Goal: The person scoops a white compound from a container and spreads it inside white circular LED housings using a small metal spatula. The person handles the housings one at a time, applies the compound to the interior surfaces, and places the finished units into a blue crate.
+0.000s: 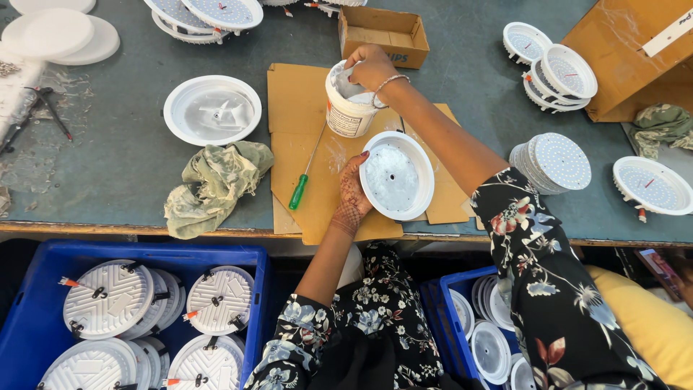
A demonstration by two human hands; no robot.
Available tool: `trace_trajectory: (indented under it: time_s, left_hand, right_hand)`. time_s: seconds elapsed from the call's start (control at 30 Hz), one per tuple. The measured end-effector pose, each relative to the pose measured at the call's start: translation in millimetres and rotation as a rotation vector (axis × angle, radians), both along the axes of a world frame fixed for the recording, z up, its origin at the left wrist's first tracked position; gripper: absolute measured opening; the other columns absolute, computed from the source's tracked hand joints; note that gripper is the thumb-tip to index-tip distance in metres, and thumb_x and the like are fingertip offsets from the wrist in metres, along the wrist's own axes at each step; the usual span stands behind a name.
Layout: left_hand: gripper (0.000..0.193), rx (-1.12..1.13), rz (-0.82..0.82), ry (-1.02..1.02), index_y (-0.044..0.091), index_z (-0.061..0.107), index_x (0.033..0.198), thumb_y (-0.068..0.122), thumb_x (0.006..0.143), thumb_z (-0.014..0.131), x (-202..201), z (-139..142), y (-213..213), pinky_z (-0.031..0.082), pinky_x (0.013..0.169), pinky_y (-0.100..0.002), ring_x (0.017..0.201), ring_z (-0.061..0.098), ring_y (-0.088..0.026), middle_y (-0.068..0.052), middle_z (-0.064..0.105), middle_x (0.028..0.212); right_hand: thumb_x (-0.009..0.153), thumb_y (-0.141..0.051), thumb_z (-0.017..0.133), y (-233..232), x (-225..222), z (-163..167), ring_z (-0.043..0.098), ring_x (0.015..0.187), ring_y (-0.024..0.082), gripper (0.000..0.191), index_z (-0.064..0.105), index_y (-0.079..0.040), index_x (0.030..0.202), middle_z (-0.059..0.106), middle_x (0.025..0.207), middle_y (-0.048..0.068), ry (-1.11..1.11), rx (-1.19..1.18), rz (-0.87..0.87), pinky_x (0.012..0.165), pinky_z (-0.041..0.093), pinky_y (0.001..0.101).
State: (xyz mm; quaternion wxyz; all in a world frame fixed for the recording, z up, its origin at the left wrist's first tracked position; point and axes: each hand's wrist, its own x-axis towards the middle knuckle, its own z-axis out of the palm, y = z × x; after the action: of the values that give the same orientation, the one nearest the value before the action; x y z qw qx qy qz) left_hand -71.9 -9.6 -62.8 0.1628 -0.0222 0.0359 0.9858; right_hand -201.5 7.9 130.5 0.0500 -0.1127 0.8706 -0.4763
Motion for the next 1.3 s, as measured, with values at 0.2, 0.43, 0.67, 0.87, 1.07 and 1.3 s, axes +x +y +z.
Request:
trace_trajectory:
  time_s: [0.2, 0.43, 0.67, 0.87, 1.07, 1.3]
  left_hand:
    - [0.048, -0.007, -0.005, 0.000, -0.002, 0.064, 0.123, 0.029, 0.087, 0.070, -1, -3, 0, 0.053, 0.102, -0.051, 0.112, 0.066, -0.034, -0.019, 0.070, 0.119]
    - [0.047, -0.012, 0.037, 0.028, 0.001, 0.063, 0.127, 0.034, 0.094, 0.069, -4, -8, 0, 0.053, 0.102, -0.050, 0.115, 0.065, -0.032, -0.017, 0.069, 0.122]
    - [0.055, -0.051, 0.073, 0.010, 0.005, 0.060, 0.133, 0.037, 0.089, 0.071, 1, 3, 0, 0.052, 0.105, -0.052, 0.120, 0.062, -0.032, -0.015, 0.065, 0.128]
    - [0.056, -0.073, 0.123, 0.030, 0.006, 0.058, 0.132, 0.035, 0.086, 0.073, 1, -2, -2, 0.050, 0.108, -0.051, 0.122, 0.061, -0.031, -0.014, 0.065, 0.126]
    - [0.057, -0.012, 0.152, 0.050, 0.000, 0.058, 0.132, 0.033, 0.087, 0.070, -3, -15, 0, 0.050, 0.107, -0.049, 0.119, 0.062, -0.032, -0.016, 0.065, 0.125]
    - [0.057, 0.012, 0.167, 0.024, 0.000, 0.057, 0.131, 0.032, 0.085, 0.069, -7, -23, 1, 0.047, 0.108, -0.049, 0.118, 0.062, -0.033, -0.017, 0.065, 0.126]
  right_hand:
    - [0.077, 0.011, 0.072, 15, -4, -14, 0.072, 0.093, 0.019, 0.025, 0.071, -0.003, 0.098, 0.073, 0.103, 0.011, 0.002, -0.185, 0.049, 0.076, 0.060, 0.0326]
    - [0.083, 0.010, 0.069, 32, -10, -21, 0.074, 0.096, 0.023, 0.023, 0.068, -0.001, 0.103, 0.071, 0.105, 0.012, -0.072, -0.486, 0.053, 0.079, 0.065, 0.0372]
    - [0.089, 0.005, 0.065, 70, -24, -16, 0.072, 0.104, 0.024, 0.021, 0.065, -0.003, 0.108, 0.067, 0.112, 0.011, -0.095, -0.463, 0.011, 0.080, 0.064, 0.0428]
    - [0.093, 0.008, 0.059, 115, -30, -35, 0.072, 0.109, 0.027, 0.027, 0.064, 0.001, 0.119, 0.067, 0.119, 0.015, -0.062, -0.467, 0.039, 0.086, 0.063, 0.0411]
    - [0.095, 0.008, 0.053, 162, 12, -67, 0.071, 0.111, 0.028, 0.035, 0.060, 0.004, 0.129, 0.066, 0.124, 0.017, -0.149, -0.645, 0.031, 0.093, 0.059, 0.0424]
    - [0.101, 0.009, 0.053, 146, 113, -145, 0.061, 0.113, 0.017, 0.043, 0.061, 0.001, 0.143, 0.064, 0.142, 0.018, 0.337, -0.346, -0.032, 0.102, 0.050, 0.0359]
